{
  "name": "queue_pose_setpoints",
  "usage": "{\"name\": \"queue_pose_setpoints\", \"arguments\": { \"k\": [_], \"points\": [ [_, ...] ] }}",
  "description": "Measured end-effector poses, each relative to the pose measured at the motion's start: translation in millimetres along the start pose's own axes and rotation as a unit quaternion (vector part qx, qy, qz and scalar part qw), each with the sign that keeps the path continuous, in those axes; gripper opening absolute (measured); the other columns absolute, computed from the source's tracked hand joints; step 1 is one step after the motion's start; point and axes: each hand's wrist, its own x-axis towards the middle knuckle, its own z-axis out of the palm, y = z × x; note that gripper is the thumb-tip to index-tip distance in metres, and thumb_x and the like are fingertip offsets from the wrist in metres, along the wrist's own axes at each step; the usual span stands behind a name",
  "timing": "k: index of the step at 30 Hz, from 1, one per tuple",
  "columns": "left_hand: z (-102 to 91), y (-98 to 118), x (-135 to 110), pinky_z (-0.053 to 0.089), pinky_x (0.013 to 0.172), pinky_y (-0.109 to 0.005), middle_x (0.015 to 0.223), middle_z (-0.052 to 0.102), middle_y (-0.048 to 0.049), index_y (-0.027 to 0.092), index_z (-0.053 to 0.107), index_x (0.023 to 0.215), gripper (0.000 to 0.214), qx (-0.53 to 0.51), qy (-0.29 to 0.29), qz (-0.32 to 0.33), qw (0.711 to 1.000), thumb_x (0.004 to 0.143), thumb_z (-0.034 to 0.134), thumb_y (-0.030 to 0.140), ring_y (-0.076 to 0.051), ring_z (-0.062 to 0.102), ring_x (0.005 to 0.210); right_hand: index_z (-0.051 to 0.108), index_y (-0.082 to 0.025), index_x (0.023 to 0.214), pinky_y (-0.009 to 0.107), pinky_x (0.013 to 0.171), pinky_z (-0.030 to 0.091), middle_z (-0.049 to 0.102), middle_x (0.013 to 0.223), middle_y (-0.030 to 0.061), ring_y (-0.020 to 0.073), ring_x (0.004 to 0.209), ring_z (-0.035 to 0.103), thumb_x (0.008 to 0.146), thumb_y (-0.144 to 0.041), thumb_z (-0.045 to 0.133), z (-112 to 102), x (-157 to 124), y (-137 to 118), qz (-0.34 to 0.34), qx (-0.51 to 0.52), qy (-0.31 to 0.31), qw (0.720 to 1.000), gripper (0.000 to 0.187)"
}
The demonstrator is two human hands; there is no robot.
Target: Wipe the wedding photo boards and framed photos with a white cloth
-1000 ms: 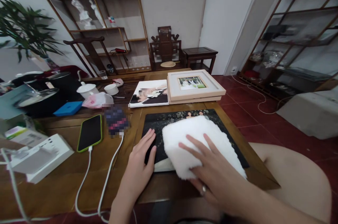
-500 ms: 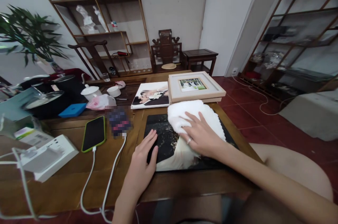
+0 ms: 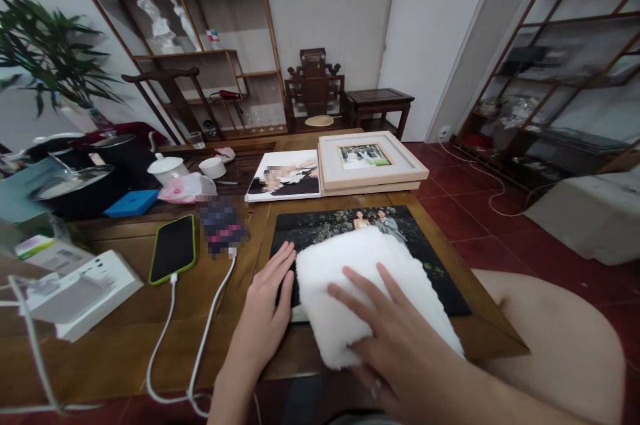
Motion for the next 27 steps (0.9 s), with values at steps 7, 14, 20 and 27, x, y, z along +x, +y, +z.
{"name": "queue_pose_setpoints", "arguments": {
  "k": [7,14,20,27],
  "points": [
    [0.3,-1.9,0.5,0.036,0.108,-0.046,0.137,0.051,-0.0119,0.013,0.055,0.127,0.041,0.005,0.012,0.021,1.0,0.093,0.039,0.029,-0.023,0.045,0.13,0.067,-0.022,0.106,0.065,0.106,0.016,0.043,0.143,0.007,0.0343,0.136,0.025,0.092,-0.029,0.043,-10.9,54.0,33.8,0.066,-0.018,0.023,0.997,0.029],
    [0.5,-0.3,0.8,0.036,0.108,-0.045,0.137,0.052,-0.0123,0.014,0.056,0.126,0.039,0.0,0.01,0.023,1.0,0.092,0.04,0.027,-0.023,0.045,0.13,0.062,-0.017,0.116,0.066,0.103,0.021,0.046,0.141,0.0108,0.0354,0.135,0.027,0.096,-0.031,0.037,-15.9,88.5,54.2,0.073,-0.046,0.024,0.996,0.035],
    [0.6,-1.2,0.2,0.035,0.109,-0.045,0.137,0.051,-0.0112,0.016,0.055,0.128,0.04,-0.006,0.01,0.017,1.0,0.093,0.04,0.028,-0.023,0.044,0.13,0.066,-0.019,0.108,0.065,0.106,0.015,0.043,0.143,0.0086,0.0353,0.136,0.024,0.094,-0.03,0.039,-7.6,66.1,33.0,0.075,-0.027,0.032,0.996,0.032],
    [0.2,0.1,0.6,0.034,0.109,-0.045,0.138,0.051,-0.0115,0.015,0.054,0.129,0.041,-0.004,-0.001,0.009,1.0,0.093,0.039,0.028,-0.022,0.042,0.132,0.07,-0.023,0.092,0.072,0.103,0.011,0.035,0.148,0.0066,0.0383,0.138,0.018,0.086,-0.028,0.051,-1.5,10.6,1.1,0.029,0.009,0.008,1.0,0.021]
  ]
}}
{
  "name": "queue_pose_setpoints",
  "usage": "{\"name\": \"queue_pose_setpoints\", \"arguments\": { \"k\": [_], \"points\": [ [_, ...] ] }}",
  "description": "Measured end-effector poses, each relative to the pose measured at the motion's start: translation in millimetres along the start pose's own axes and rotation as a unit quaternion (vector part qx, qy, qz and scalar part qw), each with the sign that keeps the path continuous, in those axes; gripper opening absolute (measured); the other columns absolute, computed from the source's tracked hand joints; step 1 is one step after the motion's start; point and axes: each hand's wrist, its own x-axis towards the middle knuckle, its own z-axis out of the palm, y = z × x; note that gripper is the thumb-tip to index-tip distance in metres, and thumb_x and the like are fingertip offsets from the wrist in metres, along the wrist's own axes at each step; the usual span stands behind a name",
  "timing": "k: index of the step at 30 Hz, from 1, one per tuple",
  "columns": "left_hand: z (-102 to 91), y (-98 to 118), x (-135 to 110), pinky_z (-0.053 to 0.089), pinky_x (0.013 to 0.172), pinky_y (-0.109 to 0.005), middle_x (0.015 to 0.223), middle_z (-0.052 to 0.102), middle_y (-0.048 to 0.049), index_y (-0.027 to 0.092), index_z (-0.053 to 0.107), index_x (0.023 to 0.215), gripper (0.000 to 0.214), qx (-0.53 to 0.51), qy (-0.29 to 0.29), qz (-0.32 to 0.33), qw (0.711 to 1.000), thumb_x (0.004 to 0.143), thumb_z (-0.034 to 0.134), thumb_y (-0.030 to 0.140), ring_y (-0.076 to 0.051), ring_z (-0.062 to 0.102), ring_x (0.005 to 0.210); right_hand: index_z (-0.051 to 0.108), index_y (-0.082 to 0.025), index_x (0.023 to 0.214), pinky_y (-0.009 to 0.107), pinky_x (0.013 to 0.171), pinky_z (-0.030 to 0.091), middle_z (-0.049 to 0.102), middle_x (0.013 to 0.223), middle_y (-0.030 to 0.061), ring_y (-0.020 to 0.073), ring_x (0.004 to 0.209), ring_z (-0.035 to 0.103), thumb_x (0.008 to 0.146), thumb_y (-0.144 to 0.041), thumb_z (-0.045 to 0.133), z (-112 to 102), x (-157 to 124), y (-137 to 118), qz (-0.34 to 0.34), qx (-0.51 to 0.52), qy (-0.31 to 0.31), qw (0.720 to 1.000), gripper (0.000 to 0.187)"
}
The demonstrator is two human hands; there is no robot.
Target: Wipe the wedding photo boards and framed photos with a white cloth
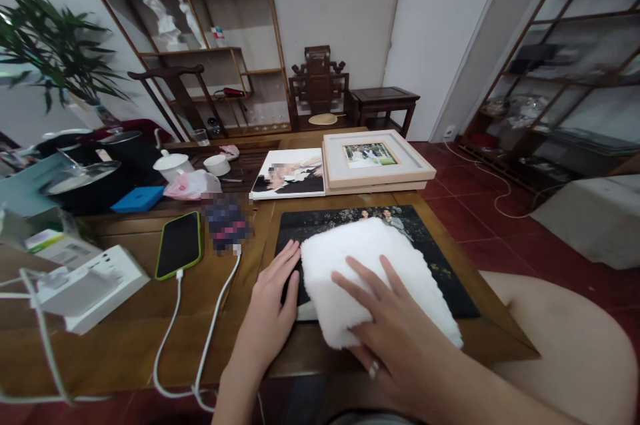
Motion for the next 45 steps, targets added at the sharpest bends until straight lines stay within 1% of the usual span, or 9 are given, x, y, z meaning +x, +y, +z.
{"name": "queue_pose_setpoints", "arguments": {
  "k": [5,9,14,17,23,28,33,39,45],
  "points": [
    [0.1,0.3,-1.1,0.035,0.109,-0.047,0.138,0.051,-0.0109,0.016,0.054,0.128,0.039,0.005,0.008,0.006,1.0,0.093,0.039,0.027,-0.022,0.043,0.131,0.069,-0.024,0.083,0.066,0.107,0.016,0.041,0.145,0.0002,0.0321,0.138,0.022,0.085,-0.023,0.051,-3.2,-29.8,11.2,0.011,-0.012,0.041,0.999,0.018],
    [-0.1,0.2,-0.9,0.035,0.109,-0.047,0.138,0.051,-0.0101,0.017,0.055,0.127,0.038,0.0,0.014,0.009,1.0,0.093,0.04,0.026,-0.022,0.044,0.13,0.067,-0.021,0.078,0.061,0.109,0.02,0.047,0.14,0.0062,0.0291,0.137,0.026,0.087,-0.019,0.045,-7.2,-41.6,39.4,0.062,-0.063,0.106,0.99,0.024],
    [0.7,-0.9,0.2,0.035,0.109,-0.046,0.138,0.051,-0.0109,0.016,0.055,0.127,0.039,0.0,0.016,0.01,1.0,0.093,0.04,0.027,-0.022,0.044,0.13,0.068,-0.017,0.085,0.06,0.104,0.028,0.063,0.119,0.0142,0.0307,0.133,0.034,0.094,-0.026,0.037,-13.5,-27.9,79.0,0.135,-0.104,0.108,0.98,0.034],
    [1.6,-1.5,0.6,0.034,0.11,-0.045,0.138,0.051,-0.0103,0.016,0.055,0.127,0.039,-0.002,0.018,0.005,1.0,0.093,0.04,0.028,-0.022,0.044,0.13,0.069,-0.016,0.094,0.063,0.102,0.028,0.062,0.12,0.0155,0.0337,0.132,0.035,0.094,-0.029,0.037,-14.6,-5.9,86.8,0.177,-0.115,0.102,0.972,0.035],
    [-3.6,5.2,-2.2,0.031,0.111,-0.043,0.141,0.048,-0.0079,0.019,0.053,0.13,0.041,-0.018,0.022,0.008,1.0,0.095,0.036,0.029,-0.022,0.041,0.133,0.067,-0.021,0.111,0.068,0.104,0.015,0.046,0.141,0.0097,0.0363,0.135,0.026,0.094,-0.033,0.039,-4.9,32.2,51.3,0.156,-0.072,0.082,0.982,0.035],
    [-10.4,11.1,-5.4,0.027,0.113,-0.04,0.147,0.04,-0.0034,0.024,0.041,0.139,0.044,-0.055,0.094,0.035,0.993,0.096,0.032,0.029,-0.021,0.033,0.137,0.071,-0.025,0.098,0.068,0.106,0.008,0.039,0.147,0.0062,0.0364,0.137,0.021,0.09,-0.033,0.048,1.5,31.7,7.2,-0.008,-0.007,0.03,0.999,0.026],
    [-10.3,8.5,-5.2,0.026,0.113,-0.04,0.148,0.039,-0.0044,0.021,0.041,0.139,0.046,-0.046,0.102,0.038,0.993,0.098,0.022,0.031,-0.02,0.033,0.137,0.071,-0.024,0.093,0.069,0.106,0.006,0.031,0.15,0.0049,0.0366,0.139,0.014,0.088,-0.038,0.05,1.5,10.9,-12.8,-0.126,0.002,-0.02,0.992,0.026],
    [-4.4,7.4,-0.6,0.032,0.111,-0.038,0.141,0.047,-0.0078,0.016,0.049,0.132,0.041,-0.003,0.075,0.013,0.997,0.095,0.036,0.026,-0.019,0.039,0.133,0.072,-0.024,0.079,0.068,0.107,0.007,0.03,0.151,0.0037,0.0352,0.14,0.014,0.084,-0.033,0.054,8.1,-19.9,-4.4,-0.083,0.001,-0.008,0.996,0.021],
    [-0.5,3.6,0.1,0.041,0.105,-0.041,0.132,0.058,-0.0081,0.017,0.057,0.122,0.036,0.015,0.045,0.04,0.998,0.093,0.037,0.019,-0.019,0.051,0.124,0.062,-0.021,0.062,0.065,0.109,0.009,0.033,0.149,0.0047,0.033,0.14,0.012,0.074,-0.016,0.052,10.0,-52.8,13.3,-0.023,-0.049,0.097,0.994,0.016]
  ]
}}
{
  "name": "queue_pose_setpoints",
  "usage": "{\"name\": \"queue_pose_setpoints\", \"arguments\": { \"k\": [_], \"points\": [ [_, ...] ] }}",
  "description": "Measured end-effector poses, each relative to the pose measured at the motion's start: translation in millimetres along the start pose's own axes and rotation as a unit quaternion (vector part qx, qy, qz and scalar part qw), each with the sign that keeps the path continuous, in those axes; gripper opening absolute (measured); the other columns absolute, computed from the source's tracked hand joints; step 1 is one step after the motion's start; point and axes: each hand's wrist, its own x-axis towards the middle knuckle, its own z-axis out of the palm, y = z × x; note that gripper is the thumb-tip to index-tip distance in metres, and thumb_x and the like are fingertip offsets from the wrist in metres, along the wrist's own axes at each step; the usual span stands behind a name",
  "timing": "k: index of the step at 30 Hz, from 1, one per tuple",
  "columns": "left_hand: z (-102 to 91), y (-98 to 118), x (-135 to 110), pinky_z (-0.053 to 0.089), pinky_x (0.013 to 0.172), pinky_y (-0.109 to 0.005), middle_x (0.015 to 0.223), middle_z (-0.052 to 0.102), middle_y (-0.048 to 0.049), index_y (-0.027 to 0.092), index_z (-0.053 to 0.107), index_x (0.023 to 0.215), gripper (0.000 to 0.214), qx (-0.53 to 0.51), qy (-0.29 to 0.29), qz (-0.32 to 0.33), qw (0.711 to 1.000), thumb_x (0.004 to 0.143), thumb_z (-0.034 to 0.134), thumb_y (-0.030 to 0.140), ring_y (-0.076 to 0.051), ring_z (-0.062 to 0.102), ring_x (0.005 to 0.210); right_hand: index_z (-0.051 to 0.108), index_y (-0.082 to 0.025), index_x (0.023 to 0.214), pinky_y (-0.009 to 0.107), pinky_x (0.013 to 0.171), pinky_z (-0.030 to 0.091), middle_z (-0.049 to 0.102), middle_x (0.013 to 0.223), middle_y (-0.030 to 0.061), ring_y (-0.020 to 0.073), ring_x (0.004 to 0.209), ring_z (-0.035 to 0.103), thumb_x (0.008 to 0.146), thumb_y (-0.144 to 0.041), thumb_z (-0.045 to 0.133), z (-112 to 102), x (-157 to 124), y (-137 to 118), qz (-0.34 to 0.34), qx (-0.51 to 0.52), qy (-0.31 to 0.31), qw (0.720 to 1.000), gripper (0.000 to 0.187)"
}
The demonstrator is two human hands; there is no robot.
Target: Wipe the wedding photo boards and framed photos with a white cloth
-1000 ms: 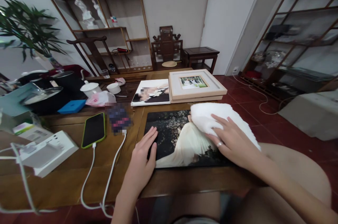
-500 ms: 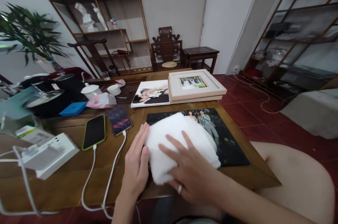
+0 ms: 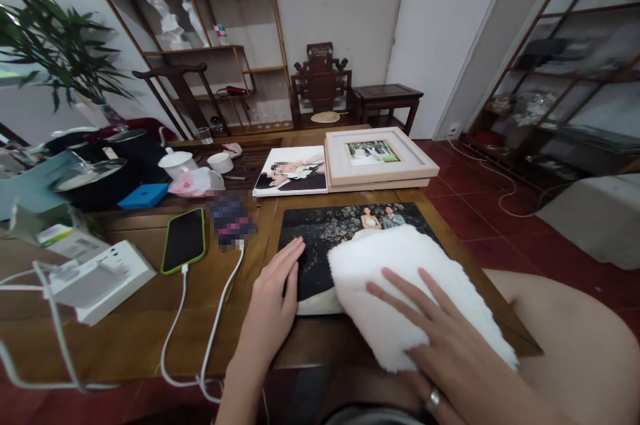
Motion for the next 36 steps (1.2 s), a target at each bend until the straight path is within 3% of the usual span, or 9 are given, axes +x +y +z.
{"name": "queue_pose_setpoints", "arguments": {
  "k": [4,8,11,14,19,24,29,36],
  "points": [
    [0.7,-1.2,-0.2,0.041,0.106,-0.042,0.13,0.059,-0.0087,0.017,0.06,0.119,0.035,-0.005,-0.005,-0.004,1.0,0.093,0.037,0.02,-0.021,0.053,0.123,0.061,-0.021,0.067,0.064,0.109,0.016,0.038,0.146,0.0072,0.0304,0.14,0.016,0.081,-0.016,0.047,-9.7,-9.5,8.7,0.046,-0.049,0.014,0.998,0.021],
    [-0.4,1.0,-0.1,0.041,0.105,-0.045,0.129,0.06,-0.0095,0.016,0.06,0.119,0.035,-0.005,-0.014,-0.016,1.0,0.094,0.038,0.024,-0.022,0.051,0.124,0.062,-0.02,0.075,0.062,0.108,0.022,0.046,0.141,0.0126,0.0281,0.138,0.024,0.091,-0.023,0.042,-16.9,4.3,22.5,0.107,-0.028,-0.004,0.994,0.026],
    [-2.3,3.3,-0.9,0.041,0.104,-0.047,0.13,0.059,-0.0099,0.017,0.06,0.12,0.035,0.004,-0.026,-0.008,1.0,0.093,0.042,0.028,-0.024,0.05,0.125,0.063,-0.019,0.076,0.061,0.109,0.021,0.058,0.127,0.0148,0.0285,0.137,0.026,0.095,-0.028,0.037,-15.2,31.2,34.5,0.127,0.019,-0.027,0.991,0.034],
    [-3.0,3.7,-1.4,0.041,0.103,-0.048,0.131,0.058,-0.0112,0.016,0.059,0.121,0.035,0.014,-0.029,0.006,0.999,0.091,0.045,0.029,-0.025,0.05,0.125,0.066,-0.017,0.089,0.061,0.109,0.016,0.063,0.119,0.0144,0.0288,0.137,0.026,0.096,-0.031,0.034,-8.0,67.6,42.0,0.123,0.056,-0.05,0.99,0.035],
    [-0.6,0.4,-0.9,0.043,0.101,-0.047,0.129,0.059,-0.0128,0.014,0.059,0.12,0.035,0.032,-0.019,0.021,0.999,0.089,0.049,0.027,-0.026,0.052,0.122,0.06,-0.013,0.117,0.063,0.108,0.013,0.053,0.133,0.0163,0.0316,0.136,0.026,0.097,-0.036,0.033,6.7,131.6,35.5,0.087,0.116,-0.079,0.986,0.041],
    [0.4,-1.6,-1.5,0.046,0.098,-0.046,0.124,0.062,-0.0126,0.015,0.06,0.117,0.033,0.038,-0.013,0.016,0.999,0.088,0.05,0.027,-0.026,0.055,0.118,0.057,-0.014,0.124,0.061,0.108,0.013,0.05,0.136,0.0161,0.0309,0.136,0.026,0.098,-0.038,0.03,15.7,166.0,21.6,0.054,0.152,-0.088,0.983,0.044],
    [0.2,-1.5,-1.1,0.045,0.1,-0.046,0.126,0.06,-0.0121,0.016,0.059,0.119,0.034,0.029,-0.015,0.017,0.999,0.089,0.049,0.027,-0.025,0.054,0.12,0.058,-0.013,0.122,0.058,0.11,0.013,0.051,0.135,0.0151,0.0281,0.136,0.028,0.097,-0.034,0.032,16.0,158.6,29.2,0.041,0.144,-0.078,0.986,0.041],
    [0.5,-1.6,-1.0,0.041,0.104,-0.046,0.131,0.057,-0.0105,0.018,0.059,0.12,0.034,0.012,-0.023,0.004,1.0,0.089,0.049,0.028,-0.024,0.05,0.125,0.064,-0.017,0.107,0.053,0.112,0.016,0.053,0.134,0.0123,0.025,0.135,0.032,0.096,-0.041,0.036,2.3,105.0,65.1,0.102,0.12,-0.038,0.987,0.038]
  ]
}}
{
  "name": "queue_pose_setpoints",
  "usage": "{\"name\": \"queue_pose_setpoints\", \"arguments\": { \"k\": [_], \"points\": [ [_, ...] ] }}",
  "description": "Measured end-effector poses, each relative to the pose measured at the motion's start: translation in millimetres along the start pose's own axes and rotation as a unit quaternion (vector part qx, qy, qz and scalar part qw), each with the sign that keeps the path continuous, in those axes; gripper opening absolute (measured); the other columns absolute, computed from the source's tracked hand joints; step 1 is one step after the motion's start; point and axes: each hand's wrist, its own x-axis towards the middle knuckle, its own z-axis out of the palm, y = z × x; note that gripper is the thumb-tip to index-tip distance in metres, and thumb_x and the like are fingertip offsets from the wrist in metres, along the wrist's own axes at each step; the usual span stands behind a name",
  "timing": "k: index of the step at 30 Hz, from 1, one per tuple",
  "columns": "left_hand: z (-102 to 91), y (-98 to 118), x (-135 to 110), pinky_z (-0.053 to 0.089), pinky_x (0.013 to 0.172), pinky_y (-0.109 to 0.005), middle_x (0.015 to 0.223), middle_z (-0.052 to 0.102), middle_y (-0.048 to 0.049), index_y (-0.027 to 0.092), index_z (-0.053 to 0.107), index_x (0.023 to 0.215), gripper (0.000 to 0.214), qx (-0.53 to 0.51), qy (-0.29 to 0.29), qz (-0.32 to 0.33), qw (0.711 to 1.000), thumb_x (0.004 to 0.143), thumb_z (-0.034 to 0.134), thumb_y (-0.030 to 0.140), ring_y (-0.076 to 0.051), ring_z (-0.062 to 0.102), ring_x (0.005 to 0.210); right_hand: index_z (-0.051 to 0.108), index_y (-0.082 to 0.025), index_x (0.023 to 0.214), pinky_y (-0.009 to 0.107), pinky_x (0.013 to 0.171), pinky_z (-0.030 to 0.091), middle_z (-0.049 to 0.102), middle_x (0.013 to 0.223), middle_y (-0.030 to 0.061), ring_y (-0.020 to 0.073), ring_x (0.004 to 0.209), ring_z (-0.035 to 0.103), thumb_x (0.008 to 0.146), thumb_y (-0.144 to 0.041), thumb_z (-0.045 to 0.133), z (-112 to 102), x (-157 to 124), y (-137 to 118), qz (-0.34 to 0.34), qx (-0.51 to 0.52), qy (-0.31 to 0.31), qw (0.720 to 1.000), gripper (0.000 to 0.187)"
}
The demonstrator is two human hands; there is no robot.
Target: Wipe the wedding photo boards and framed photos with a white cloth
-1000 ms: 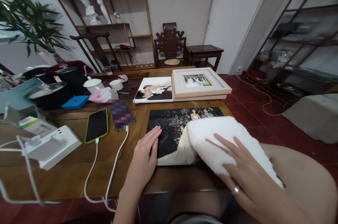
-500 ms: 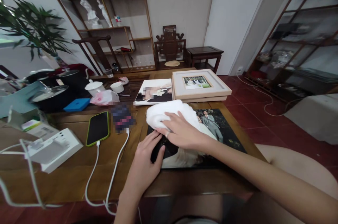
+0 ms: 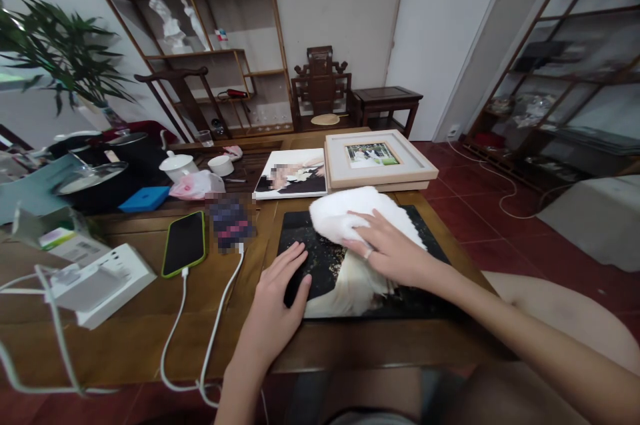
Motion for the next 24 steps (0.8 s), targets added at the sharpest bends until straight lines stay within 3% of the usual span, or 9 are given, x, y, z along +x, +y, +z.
{"name": "queue_pose_setpoints", "arguments": {
  "k": [5,9,14,19,24],
  "points": [
    [-0.7,0.3,0.9,0.04,0.105,-0.046,0.132,0.057,-0.01,0.018,0.057,0.123,0.036,0.003,0.0,-0.004,1.0,0.089,0.049,0.029,-0.024,0.049,0.126,0.063,-0.018,0.094,0.054,0.111,0.02,0.05,0.136,0.0144,0.0276,0.134,0.033,0.096,-0.046,0.03,-14.9,-34.7,35.2,0.05,-0.044,0.04,0.997,0.043],
    [-0.3,0.8,2.0,0.04,0.105,-0.045,0.132,0.056,-0.0093,0.019,0.056,0.124,0.037,0.006,0.001,-0.007,1.0,0.089,0.049,0.029,-0.023,0.048,0.126,0.061,-0.017,0.083,0.056,0.111,0.02,0.051,0.135,0.0172,0.0283,0.135,0.032,0.096,-0.042,0.032,-18.0,-56.7,40.4,0.038,-0.09,0.051,0.994,0.04],
    [0.2,1.1,2.3,0.04,0.105,-0.045,0.133,0.056,-0.0104,0.018,0.057,0.123,0.037,0.007,-0.004,-0.013,1.0,0.089,0.048,0.03,-0.023,0.048,0.126,0.06,-0.019,0.072,0.061,0.108,0.023,0.051,0.135,0.0164,0.0285,0.136,0.03,0.094,-0.027,0.038,-11.4,-89.9,8.4,-0.007,-0.144,0.059,0.988,0.032],
    [-0.6,0.5,1.5,0.04,0.105,-0.046,0.132,0.056,-0.0103,0.018,0.058,0.121,0.036,0.004,-0.009,-0.017,1.0,0.089,0.049,0.031,-0.024,0.049,0.126,0.064,-0.021,0.076,0.063,0.107,0.022,0.042,0.143,0.0097,0.0311,0.138,0.023,0.083,-0.019,0.05,-1.0,-124.3,-34.4,-0.071,-0.164,0.064,0.982,0.016],
    [-1.4,1.4,1.1,0.04,0.104,-0.048,0.133,0.056,-0.0094,0.021,0.057,0.121,0.036,0.009,-0.007,-0.014,1.0,0.088,0.05,0.031,-0.025,0.05,0.125,0.067,-0.025,0.071,0.059,0.111,0.019,0.041,0.144,-0.0002,0.0305,0.136,0.028,0.081,-0.024,0.058,3.2,-125.2,-51.7,-0.082,-0.113,0.014,0.99,0.014]
  ]
}}
